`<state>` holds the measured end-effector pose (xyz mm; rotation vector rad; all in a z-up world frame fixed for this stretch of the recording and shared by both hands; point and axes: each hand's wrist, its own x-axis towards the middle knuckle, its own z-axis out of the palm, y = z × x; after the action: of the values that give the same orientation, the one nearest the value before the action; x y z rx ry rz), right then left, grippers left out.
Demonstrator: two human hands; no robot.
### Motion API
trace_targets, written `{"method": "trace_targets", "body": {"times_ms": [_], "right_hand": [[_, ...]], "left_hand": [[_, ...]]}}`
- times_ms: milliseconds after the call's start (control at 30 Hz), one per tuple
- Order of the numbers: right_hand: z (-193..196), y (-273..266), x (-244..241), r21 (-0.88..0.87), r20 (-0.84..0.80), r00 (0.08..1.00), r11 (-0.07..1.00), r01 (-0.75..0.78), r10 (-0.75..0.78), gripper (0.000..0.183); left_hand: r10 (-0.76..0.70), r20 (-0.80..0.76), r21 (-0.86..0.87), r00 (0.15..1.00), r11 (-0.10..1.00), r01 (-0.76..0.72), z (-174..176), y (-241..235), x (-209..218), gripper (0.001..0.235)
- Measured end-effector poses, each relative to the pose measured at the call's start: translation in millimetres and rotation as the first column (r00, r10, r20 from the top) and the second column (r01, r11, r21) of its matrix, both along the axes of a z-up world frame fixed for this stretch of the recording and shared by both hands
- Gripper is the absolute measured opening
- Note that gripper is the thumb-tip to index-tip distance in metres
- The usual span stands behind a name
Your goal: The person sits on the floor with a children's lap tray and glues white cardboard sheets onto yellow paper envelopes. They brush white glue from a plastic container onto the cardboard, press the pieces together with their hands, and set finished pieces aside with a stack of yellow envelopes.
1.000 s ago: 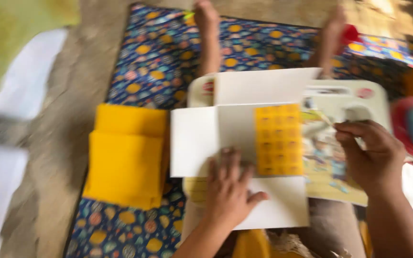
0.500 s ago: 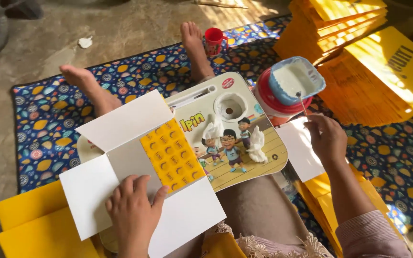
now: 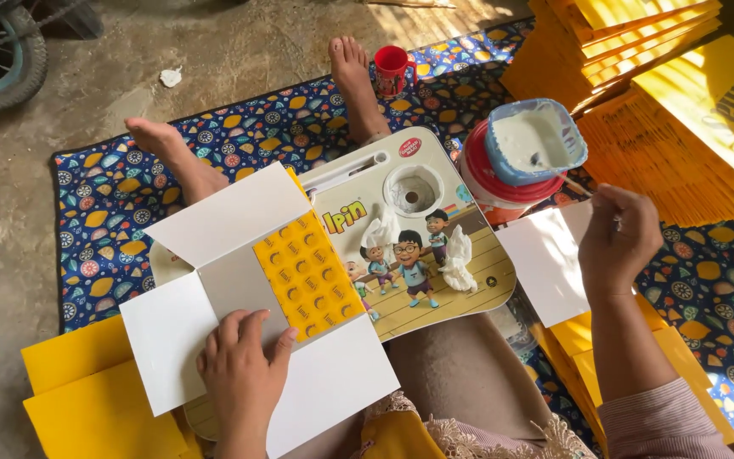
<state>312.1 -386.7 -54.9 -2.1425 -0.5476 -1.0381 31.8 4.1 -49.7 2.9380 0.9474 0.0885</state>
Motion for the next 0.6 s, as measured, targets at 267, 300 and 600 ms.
{"method": "trace_targets", "body": {"times_ms": [267, 300, 600], "right_hand": [[-25.0, 30.2, 14.4, -0.015, -0.071, 0.991, 0.993, -0.113, 0.112, 0.021], [-27.2, 35.2, 15.4, -0.014, -0.068, 0.991, 0.993, -0.116, 0.115, 0.021], [-44.7, 50.9, 25.0, -0.093, -0.051, 0.999, 0.996, -0.017, 0.012, 0.017]], "left_hand": [[-0.07, 0.168, -0.02, 0.983, 0.997, 0.075, -1.7, -1.6, -13.5, 0.046], [-0.067, 0.171, -0.018, 0.983, 0.997, 0.072, -1.8, -0.6, -19.1, 0.046], [-0.08, 0.549, 0.049, 0.832, 0.997, 0.064, 6.2, 27.1, -97.7, 0.028]]}}
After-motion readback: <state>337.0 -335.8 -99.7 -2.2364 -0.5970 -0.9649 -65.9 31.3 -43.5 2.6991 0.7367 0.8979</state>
